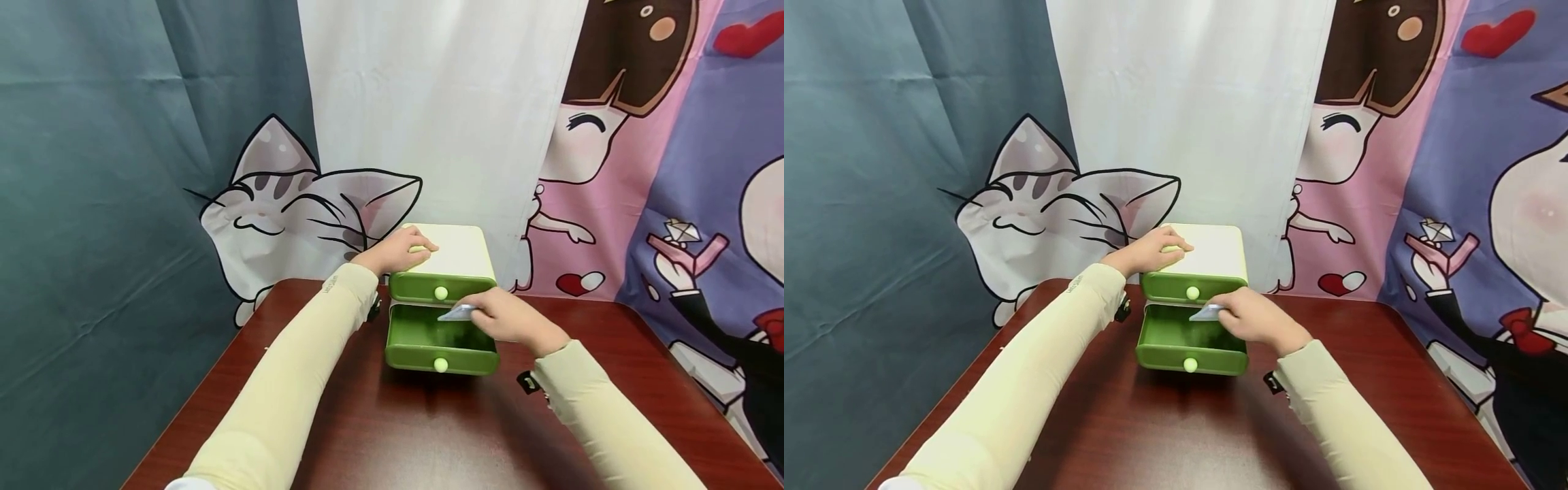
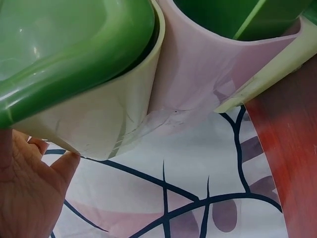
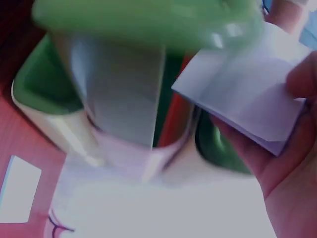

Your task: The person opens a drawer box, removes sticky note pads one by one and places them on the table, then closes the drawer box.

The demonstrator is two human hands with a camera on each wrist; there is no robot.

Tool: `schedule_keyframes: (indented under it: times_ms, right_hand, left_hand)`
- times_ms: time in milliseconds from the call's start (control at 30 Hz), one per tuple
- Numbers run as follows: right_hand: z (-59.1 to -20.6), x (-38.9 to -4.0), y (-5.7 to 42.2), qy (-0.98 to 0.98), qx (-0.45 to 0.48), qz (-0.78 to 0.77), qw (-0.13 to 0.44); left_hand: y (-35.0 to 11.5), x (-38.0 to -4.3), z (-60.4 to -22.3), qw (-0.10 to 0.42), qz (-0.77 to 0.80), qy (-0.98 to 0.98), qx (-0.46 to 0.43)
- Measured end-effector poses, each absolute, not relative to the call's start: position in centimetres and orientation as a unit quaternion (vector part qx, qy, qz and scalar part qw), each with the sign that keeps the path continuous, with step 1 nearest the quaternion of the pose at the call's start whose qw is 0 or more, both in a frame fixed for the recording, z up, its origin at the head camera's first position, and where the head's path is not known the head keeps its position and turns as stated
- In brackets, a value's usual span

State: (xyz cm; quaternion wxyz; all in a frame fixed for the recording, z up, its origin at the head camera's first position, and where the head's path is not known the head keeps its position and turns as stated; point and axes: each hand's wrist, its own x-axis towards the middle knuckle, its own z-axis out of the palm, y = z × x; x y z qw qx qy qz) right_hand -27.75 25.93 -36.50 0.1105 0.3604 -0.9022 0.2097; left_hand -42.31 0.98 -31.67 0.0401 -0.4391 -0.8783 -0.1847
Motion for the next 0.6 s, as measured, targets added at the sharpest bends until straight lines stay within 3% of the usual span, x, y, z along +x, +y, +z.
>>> schedule_keyframes:
  times_ms: [267,600]
  right_hand:
    - [-37.2,-27.1,32.2,-0.880,0.265,0.335,0.209]
    - [-38.9,-27.3,37.2,-0.914,0.185,0.305,0.194]
  left_hand:
    - [0.9,-42.4,-31.6,0.044,-0.183,-0.877,-0.443]
    - [0.8,-42.4,-31.6,0.043,-0.183,-0.878,-0.440]
